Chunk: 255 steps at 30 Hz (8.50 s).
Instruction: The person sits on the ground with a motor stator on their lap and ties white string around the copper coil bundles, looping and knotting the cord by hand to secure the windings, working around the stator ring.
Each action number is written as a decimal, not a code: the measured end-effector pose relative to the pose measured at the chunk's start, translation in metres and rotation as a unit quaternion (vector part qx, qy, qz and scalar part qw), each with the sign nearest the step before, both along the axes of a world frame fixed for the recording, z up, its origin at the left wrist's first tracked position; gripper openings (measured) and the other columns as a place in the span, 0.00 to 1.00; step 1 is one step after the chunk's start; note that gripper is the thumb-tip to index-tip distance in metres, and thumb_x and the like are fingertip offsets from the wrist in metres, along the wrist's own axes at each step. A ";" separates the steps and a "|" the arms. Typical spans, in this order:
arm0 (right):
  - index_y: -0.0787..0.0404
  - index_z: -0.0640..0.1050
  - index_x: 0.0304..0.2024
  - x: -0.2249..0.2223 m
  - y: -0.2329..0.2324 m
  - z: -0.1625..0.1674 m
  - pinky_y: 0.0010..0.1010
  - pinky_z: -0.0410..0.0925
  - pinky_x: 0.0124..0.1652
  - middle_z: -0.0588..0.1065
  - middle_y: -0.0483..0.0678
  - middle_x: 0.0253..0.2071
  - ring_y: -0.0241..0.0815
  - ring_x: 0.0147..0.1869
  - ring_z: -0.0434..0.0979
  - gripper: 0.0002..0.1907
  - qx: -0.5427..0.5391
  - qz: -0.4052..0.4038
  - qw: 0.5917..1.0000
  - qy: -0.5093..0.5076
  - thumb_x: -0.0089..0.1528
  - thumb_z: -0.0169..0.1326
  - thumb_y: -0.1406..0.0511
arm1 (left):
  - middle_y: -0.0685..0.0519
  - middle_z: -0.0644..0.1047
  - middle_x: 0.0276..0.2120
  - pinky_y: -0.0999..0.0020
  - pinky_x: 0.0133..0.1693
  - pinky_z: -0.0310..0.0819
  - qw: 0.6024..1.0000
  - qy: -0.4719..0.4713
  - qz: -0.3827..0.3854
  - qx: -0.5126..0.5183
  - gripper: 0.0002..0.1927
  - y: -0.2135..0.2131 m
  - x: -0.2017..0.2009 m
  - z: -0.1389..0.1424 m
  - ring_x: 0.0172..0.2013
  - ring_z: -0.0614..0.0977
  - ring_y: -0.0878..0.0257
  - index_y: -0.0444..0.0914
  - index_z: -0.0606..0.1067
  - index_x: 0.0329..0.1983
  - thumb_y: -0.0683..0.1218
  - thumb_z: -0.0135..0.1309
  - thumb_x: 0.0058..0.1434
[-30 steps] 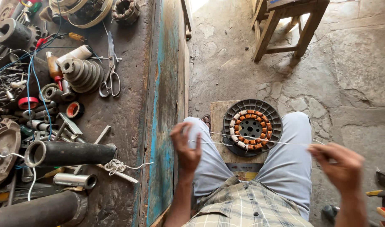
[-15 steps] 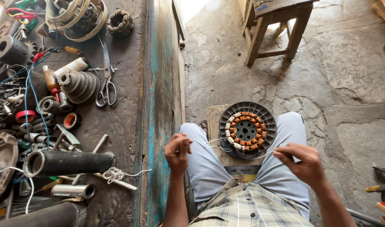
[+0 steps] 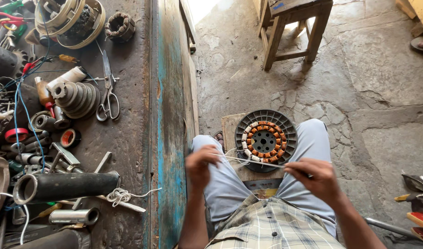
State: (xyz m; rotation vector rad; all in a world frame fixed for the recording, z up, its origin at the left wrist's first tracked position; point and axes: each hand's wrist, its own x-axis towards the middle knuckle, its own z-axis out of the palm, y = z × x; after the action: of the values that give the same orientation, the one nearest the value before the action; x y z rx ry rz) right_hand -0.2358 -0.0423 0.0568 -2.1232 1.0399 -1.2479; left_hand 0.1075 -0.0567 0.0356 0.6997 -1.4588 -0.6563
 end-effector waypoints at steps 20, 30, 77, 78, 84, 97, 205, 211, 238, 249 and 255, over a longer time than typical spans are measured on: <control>0.62 0.82 0.37 -0.012 0.001 0.004 0.24 0.71 0.25 0.79 0.46 0.28 0.33 0.26 0.78 0.07 -0.006 -0.036 0.998 0.048 0.58 0.63 0.66 | 0.52 0.77 0.23 0.61 0.42 0.76 0.955 0.056 0.243 0.158 0.12 0.021 0.010 0.003 0.23 0.74 0.66 0.37 0.80 0.34 0.38 0.48 0.71; 0.62 0.82 0.34 0.028 0.013 0.003 0.29 0.68 0.23 0.78 0.45 0.24 0.35 0.23 0.77 0.08 -0.018 0.072 0.997 0.028 0.54 0.67 0.66 | 0.50 0.81 0.48 0.41 0.70 0.56 0.956 -0.291 -0.016 -0.034 0.30 0.028 -0.080 0.006 0.57 0.78 0.56 0.38 0.79 0.53 0.62 0.61 0.54; 0.68 0.80 0.50 -0.005 0.005 0.004 0.27 0.76 0.48 0.79 0.52 0.44 0.38 0.47 0.83 0.09 0.202 -0.084 0.958 -0.185 0.68 0.55 0.74 | 0.55 0.72 0.20 0.63 0.29 0.68 0.947 -0.279 -0.151 0.046 0.16 0.049 -0.104 0.009 0.24 0.74 0.61 0.39 0.78 0.25 0.50 0.61 0.67; 0.69 0.79 0.52 -0.005 0.005 0.004 0.27 0.76 0.51 0.79 0.52 0.47 0.39 0.49 0.82 0.10 0.206 -0.074 0.951 -0.220 0.69 0.52 0.75 | 0.55 0.73 0.21 0.63 0.30 0.69 0.941 -0.307 -0.140 0.037 0.16 0.051 -0.109 0.006 0.25 0.75 0.61 0.39 0.78 0.25 0.50 0.61 0.67; 0.68 0.78 0.51 -0.006 0.006 -0.004 0.29 0.77 0.52 0.77 0.53 0.48 0.41 0.48 0.82 0.07 0.168 -0.077 0.945 -0.270 0.71 0.52 0.76 | 0.55 0.77 0.37 0.64 0.40 0.77 0.931 -0.344 -0.125 -0.001 0.13 0.054 -0.118 0.004 0.39 0.80 0.61 0.41 0.79 0.41 0.55 0.61 0.66; 0.62 0.83 0.44 0.027 0.028 0.004 0.32 0.76 0.35 0.84 0.48 0.35 0.40 0.36 0.85 0.14 0.036 0.049 0.998 0.036 0.55 0.67 0.69 | 0.51 0.80 0.37 0.68 0.36 0.79 0.984 -0.150 -0.024 0.092 0.10 0.053 -0.100 0.041 0.36 0.83 0.61 0.38 0.80 0.47 0.46 0.64 0.66; 0.65 0.82 0.41 0.038 -0.049 0.013 0.28 0.75 0.39 0.82 0.50 0.38 0.37 0.39 0.84 0.08 0.193 0.064 0.975 0.091 0.61 0.66 0.69 | 0.55 0.77 0.30 0.64 0.30 0.72 0.946 -0.310 0.095 0.020 0.08 0.047 -0.101 -0.026 0.31 0.77 0.62 0.41 0.83 0.42 0.44 0.65 0.60; 0.65 0.82 0.43 0.037 -0.040 0.015 0.29 0.73 0.36 0.81 0.52 0.38 0.38 0.36 0.81 0.10 0.155 -0.001 0.982 0.106 0.62 0.68 0.68 | 0.58 0.80 0.36 0.64 0.37 0.75 0.955 -0.283 0.092 -0.019 0.09 0.052 -0.098 -0.020 0.38 0.80 0.63 0.43 0.82 0.43 0.45 0.67 0.59; 0.58 0.83 0.42 -0.028 0.047 -0.030 0.47 0.72 0.52 0.82 0.45 0.33 0.40 0.36 0.81 0.17 0.094 0.180 0.972 0.117 0.55 0.63 0.56 | 0.49 0.83 0.39 0.70 0.45 0.79 0.824 0.078 -0.395 0.398 0.15 0.071 -0.085 0.010 0.41 0.84 0.64 0.32 0.78 0.58 0.44 0.56 0.73; 0.61 0.83 0.42 -0.167 -0.004 -0.065 0.49 0.73 0.43 0.80 0.57 0.50 0.52 0.48 0.81 0.21 -0.004 -0.432 0.733 0.526 0.57 0.65 0.51 | 0.56 0.75 0.27 0.75 0.35 0.71 0.846 0.198 -0.242 0.431 0.21 0.058 -0.082 -0.024 0.30 0.76 0.70 0.33 0.77 0.56 0.53 0.40 0.79; 0.68 0.74 0.59 -0.027 0.013 -0.082 0.44 0.72 0.55 0.76 0.62 0.56 0.55 0.58 0.77 0.29 0.220 0.022 0.961 0.165 0.61 0.63 0.60 | 0.59 0.74 0.27 0.77 0.36 0.66 0.862 0.170 -0.199 0.434 0.19 0.063 -0.085 -0.032 0.30 0.73 0.73 0.34 0.78 0.51 0.53 0.45 0.78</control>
State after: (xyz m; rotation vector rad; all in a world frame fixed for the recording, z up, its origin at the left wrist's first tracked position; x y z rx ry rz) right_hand -0.2632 -0.0291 -0.0250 -2.0157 1.2613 -0.5746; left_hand 0.0229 0.0058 0.0036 0.8985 -0.9278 -1.7294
